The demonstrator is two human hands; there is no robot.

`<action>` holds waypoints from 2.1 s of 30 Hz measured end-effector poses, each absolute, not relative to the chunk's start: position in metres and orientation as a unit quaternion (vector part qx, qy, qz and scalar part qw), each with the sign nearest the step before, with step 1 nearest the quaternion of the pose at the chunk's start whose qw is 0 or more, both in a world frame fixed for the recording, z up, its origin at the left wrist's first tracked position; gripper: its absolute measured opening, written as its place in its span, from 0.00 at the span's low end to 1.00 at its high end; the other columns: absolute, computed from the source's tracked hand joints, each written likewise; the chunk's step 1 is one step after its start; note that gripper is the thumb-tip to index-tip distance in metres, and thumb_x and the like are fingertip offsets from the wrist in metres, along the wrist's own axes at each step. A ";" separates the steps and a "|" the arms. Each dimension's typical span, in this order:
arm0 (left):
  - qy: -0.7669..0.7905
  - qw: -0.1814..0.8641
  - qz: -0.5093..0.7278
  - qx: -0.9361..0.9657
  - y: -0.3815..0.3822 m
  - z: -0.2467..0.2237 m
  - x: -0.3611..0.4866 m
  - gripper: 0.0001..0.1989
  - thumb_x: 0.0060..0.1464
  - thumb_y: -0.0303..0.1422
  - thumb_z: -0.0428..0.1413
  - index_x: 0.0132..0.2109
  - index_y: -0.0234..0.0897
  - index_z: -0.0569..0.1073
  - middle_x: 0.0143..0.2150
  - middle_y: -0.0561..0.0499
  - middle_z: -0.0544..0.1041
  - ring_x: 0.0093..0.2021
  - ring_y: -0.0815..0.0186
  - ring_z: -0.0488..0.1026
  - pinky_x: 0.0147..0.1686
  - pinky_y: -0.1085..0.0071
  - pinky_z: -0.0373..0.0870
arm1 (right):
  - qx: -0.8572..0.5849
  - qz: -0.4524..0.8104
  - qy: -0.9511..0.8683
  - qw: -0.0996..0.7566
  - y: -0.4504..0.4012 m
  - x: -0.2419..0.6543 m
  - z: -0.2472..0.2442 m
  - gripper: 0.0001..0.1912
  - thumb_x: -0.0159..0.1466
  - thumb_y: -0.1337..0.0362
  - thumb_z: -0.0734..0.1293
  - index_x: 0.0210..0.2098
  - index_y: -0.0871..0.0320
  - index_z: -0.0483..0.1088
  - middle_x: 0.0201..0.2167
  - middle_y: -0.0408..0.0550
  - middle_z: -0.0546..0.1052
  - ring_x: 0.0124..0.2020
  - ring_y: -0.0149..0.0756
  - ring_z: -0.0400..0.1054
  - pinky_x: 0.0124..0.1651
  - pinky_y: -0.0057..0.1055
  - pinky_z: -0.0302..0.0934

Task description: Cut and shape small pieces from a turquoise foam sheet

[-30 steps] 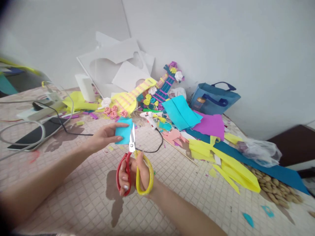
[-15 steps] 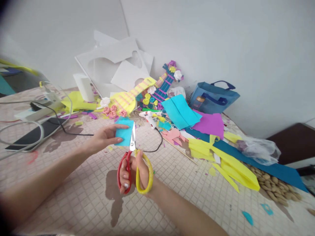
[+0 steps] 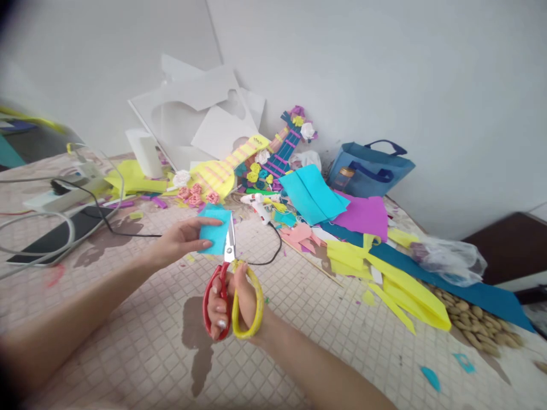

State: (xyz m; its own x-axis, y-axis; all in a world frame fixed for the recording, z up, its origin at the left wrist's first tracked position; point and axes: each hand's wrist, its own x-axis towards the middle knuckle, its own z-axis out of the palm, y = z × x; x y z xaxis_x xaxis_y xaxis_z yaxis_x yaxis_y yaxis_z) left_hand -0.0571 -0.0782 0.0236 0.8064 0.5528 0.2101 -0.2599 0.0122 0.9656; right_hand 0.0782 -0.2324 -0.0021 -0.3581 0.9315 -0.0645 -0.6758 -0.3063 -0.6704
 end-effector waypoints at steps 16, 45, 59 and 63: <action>0.107 0.702 0.276 0.648 -0.083 0.026 -0.057 0.19 0.50 0.24 0.62 0.50 0.35 0.72 0.37 0.50 0.77 0.35 0.69 0.75 0.35 0.75 0.73 | -0.273 0.759 -0.285 0.518 -0.232 0.080 0.001 0.37 0.50 0.27 0.52 0.29 0.57 0.60 0.17 0.35 0.61 0.14 0.24 0.55 0.19 0.29 0.63; 0.117 0.687 0.253 0.671 -0.079 0.020 -0.057 0.19 0.49 0.27 0.63 0.50 0.35 0.73 0.38 0.49 0.76 0.32 0.71 0.72 0.32 0.75 0.72 | -0.298 0.749 -0.266 0.529 -0.228 0.085 -0.003 0.36 0.50 0.27 0.55 0.29 0.57 0.60 0.15 0.34 0.61 0.13 0.24 0.54 0.17 0.27 0.61; 0.213 0.601 0.279 0.718 -0.037 0.024 -0.079 0.19 0.49 0.32 0.62 0.50 0.36 0.73 0.37 0.48 0.77 0.33 0.67 0.72 0.32 0.73 0.69 | -0.421 0.595 -0.310 0.610 -0.216 0.120 0.005 0.32 0.52 0.31 0.60 0.27 0.56 0.60 0.14 0.33 0.59 0.12 0.23 0.52 0.15 0.23 0.54; 0.258 0.477 0.283 0.791 -0.015 0.016 -0.071 0.17 0.49 0.34 0.60 0.47 0.33 0.75 0.24 0.54 0.72 0.22 0.71 0.64 0.23 0.75 0.59 | -0.504 0.528 -0.367 0.577 -0.213 0.133 0.001 0.32 0.49 0.32 0.63 0.29 0.56 0.60 0.14 0.32 0.60 0.12 0.23 0.53 0.15 0.22 0.56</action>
